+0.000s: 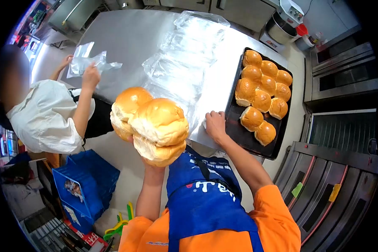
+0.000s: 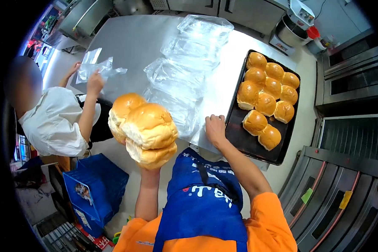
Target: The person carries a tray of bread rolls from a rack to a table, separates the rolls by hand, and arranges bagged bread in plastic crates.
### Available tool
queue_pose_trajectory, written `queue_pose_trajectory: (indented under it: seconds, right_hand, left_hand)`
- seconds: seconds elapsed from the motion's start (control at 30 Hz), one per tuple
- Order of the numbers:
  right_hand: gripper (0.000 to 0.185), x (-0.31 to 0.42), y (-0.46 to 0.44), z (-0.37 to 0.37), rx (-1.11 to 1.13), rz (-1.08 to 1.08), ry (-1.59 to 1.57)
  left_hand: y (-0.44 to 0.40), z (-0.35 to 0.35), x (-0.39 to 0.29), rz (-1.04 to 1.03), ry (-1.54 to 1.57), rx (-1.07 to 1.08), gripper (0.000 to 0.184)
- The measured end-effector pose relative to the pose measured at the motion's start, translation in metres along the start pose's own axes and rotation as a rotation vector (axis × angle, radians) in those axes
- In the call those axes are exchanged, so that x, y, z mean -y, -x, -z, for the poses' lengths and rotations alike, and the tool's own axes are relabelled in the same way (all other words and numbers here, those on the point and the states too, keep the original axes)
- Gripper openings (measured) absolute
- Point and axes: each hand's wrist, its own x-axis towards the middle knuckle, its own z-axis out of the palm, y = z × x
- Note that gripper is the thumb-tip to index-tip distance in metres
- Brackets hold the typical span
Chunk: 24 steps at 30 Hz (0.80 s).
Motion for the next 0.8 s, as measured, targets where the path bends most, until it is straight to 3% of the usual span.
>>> queue_pose_trajectory:
  seconds: [0.03,0.13,0.3,0.43,0.5,0.63,0.73,0.8]
  right_hand:
    - [0.021,0.008,0.011,0.015,-0.036,-0.03,-0.061]
    - [0.022,0.043,0.05,0.079,-0.304,-0.036,-0.734]
    - [0.018,0.094,0.089,0.186,-0.434,0.188,-0.946]
    - [0.02,0.125,0.094,0.2,-0.569,0.192,-0.997]
    - [0.019,0.135,0.1,0.206,-0.534,0.108,-1.047]
    - [0.019,0.128,0.113,0.204,-0.467,0.001,-1.022]
    - [0.019,0.107,0.122,0.195,-0.484,-0.074,-0.811]
    - [0.02,0.101,0.129,0.198,-0.559,-0.001,-0.835]
  left_hand:
    - [-0.003,-0.003,-0.002,0.011,0.001,-0.018,0.091]
    - [-0.003,-0.011,-0.004,0.02,-0.005,-0.059,0.086]
    - [-0.019,-0.025,0.006,0.071,-0.017,-0.078,0.082]
    - [0.003,-0.05,0.038,-0.271,-0.693,0.069,0.075]
    - [0.02,-0.051,0.054,-0.513,-1.167,0.104,0.075]
    - [0.031,-0.05,0.059,-0.611,-1.427,0.139,0.074]
    - [0.029,-0.047,0.054,-0.086,-0.278,-0.042,0.075]
    - [0.031,-0.052,0.058,-0.06,-0.137,-0.121,0.079]
